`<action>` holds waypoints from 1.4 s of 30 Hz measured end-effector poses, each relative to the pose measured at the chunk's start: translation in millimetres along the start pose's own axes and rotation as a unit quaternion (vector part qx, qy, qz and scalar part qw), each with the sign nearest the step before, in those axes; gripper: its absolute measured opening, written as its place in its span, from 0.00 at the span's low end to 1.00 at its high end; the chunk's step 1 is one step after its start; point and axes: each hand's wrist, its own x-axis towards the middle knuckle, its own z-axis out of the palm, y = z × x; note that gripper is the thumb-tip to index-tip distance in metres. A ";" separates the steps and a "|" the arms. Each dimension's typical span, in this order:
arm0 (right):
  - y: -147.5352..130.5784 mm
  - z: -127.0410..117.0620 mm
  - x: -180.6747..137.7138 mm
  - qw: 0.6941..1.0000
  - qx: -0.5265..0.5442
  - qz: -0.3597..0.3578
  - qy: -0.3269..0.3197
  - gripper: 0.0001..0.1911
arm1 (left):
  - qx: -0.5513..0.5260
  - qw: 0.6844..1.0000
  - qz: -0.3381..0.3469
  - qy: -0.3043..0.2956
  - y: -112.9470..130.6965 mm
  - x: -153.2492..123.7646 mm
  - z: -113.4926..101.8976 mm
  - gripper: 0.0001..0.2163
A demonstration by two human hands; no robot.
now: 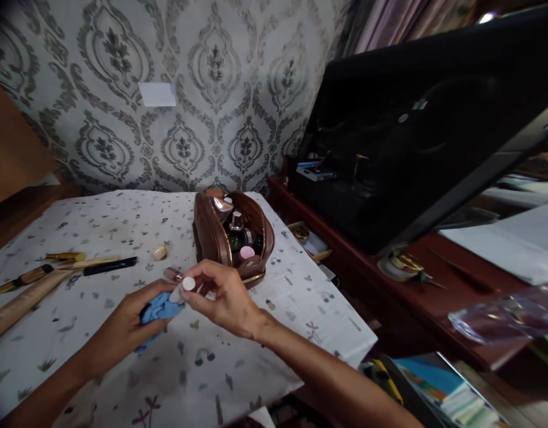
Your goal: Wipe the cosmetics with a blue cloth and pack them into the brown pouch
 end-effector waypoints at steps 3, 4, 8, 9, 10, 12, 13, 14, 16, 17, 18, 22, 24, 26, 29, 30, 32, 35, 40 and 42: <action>-11.2 -25.6 -5.0 1.000 -0.002 0.000 0.020 0.09 | -0.026 0.998 -0.013 -0.056 4.7 9.9 -0.3 0.21; -15.5 -36.1 -6.3 0.999 -0.002 -0.003 0.039 0.10 | -0.032 0.996 -0.024 -0.075 7.1 14.3 0.3 0.23; -33.7 -81.2 -4.3 0.975 -0.043 -0.023 0.215 0.09 | -0.001 0.991 -0.023 -0.134 22.4 39.4 13.6 0.30; -37.0 -91.0 -1.6 0.962 -0.057 -0.039 0.263 0.09 | 0.016 0.989 -0.009 -0.144 27.5 47.2 19.7 0.33; -39.1 -99.5 1.8 0.950 -0.073 -0.058 0.299 0.10 | 0.032 0.988 0.003 -0.150 32.8 55.2 26.4 0.35; -39.0 -112.0 9.8 0.929 -0.114 -0.094 0.339 0.10 | 0.067 0.984 0.012 -0.162 42.8 70.6 40.1 0.40; -36.9 -116.2 13.7 0.921 -0.146 -0.108 0.346 0.10 | 0.087 0.982 0.009 -0.170 46.8 77.4 46.4 0.42; -33.7 -119.4 17.3 0.912 -0.187 -0.114 0.348 0.10 | 0.109 0.978 0.002 -0.179 49.5 83.3 52.1 0.43; -25.4 -124.1 22.6 0.897 -0.272 -0.109 0.332 0.09 | 0.154 0.968 -0.003 -0.199 49.8 91.5 61.4 0.44; -21.0 -126.2 24.2 0.894 -0.305 -0.099 0.312 0.08 | 0.173 0.963 0.005 -0.205 47.2 93.7 65.3 0.45; -16.8 -128.4 25.4 0.895 -0.332 -0.089 0.284 0.07 | 0.191 0.960 0.020 -0.203 42.9 94.5 68.9 0.46; -5.0 -138.0 27.8 0.895 -0.402 -0.066 0.183 0.05 | 0.255 0.952 0.122 -0.122 19.3 88.8 81.8 0.49; -1.4 -141.6 29.4 0.891 -0.425 -0.062 0.143 0.05 | 0.280 0.944 0.159 -0.076 11.2 84.6 86.6 0.49; 1.7 -143.3 31.7 0.892 -0.434 -0.066 0.108 0.05 | 0.290 0.940 0.172 -0.054 7.6 81.8 89.6 0.47; 5.7 -143.6 36.2 0.890 -0.444 -0.088 0.060 0.05 | 0.280 0.944 0.169 -0.049 6.6 80.2 90.7 0.45; 6.8 -143.7 37.9 0.888 -0.449 -0.091 0.040 0.06 | 0.272 0.946 0.169 -0.053 6.3 80.0 90.6 0.44; 8.7 -144.1 41.5 0.883 -0.461 -0.090 0.002 0.06 | 0.261 0.949 0.168 -0.057 5.0 79.7 90.1 0.44; 10.9 -145.6 45.4 0.870 -0.484 -0.088 -0.032 0.08 | 0.264 0.949 0.165 -0.056 2.7 79.7 89.5 0.44; 12.6 -146.0 46.4 0.853 -0.512 -0.101 -0.030 0.10 | 0.285 0.942 0.171 -0.049 4.0 81.0 91.4 0.47; 13.1 -145.6 45.8 0.851 -0.513 -0.111 -0.022 0.11 | 0.286 0.946 0.146 -0.046 5.5 80.7 94.9 0.48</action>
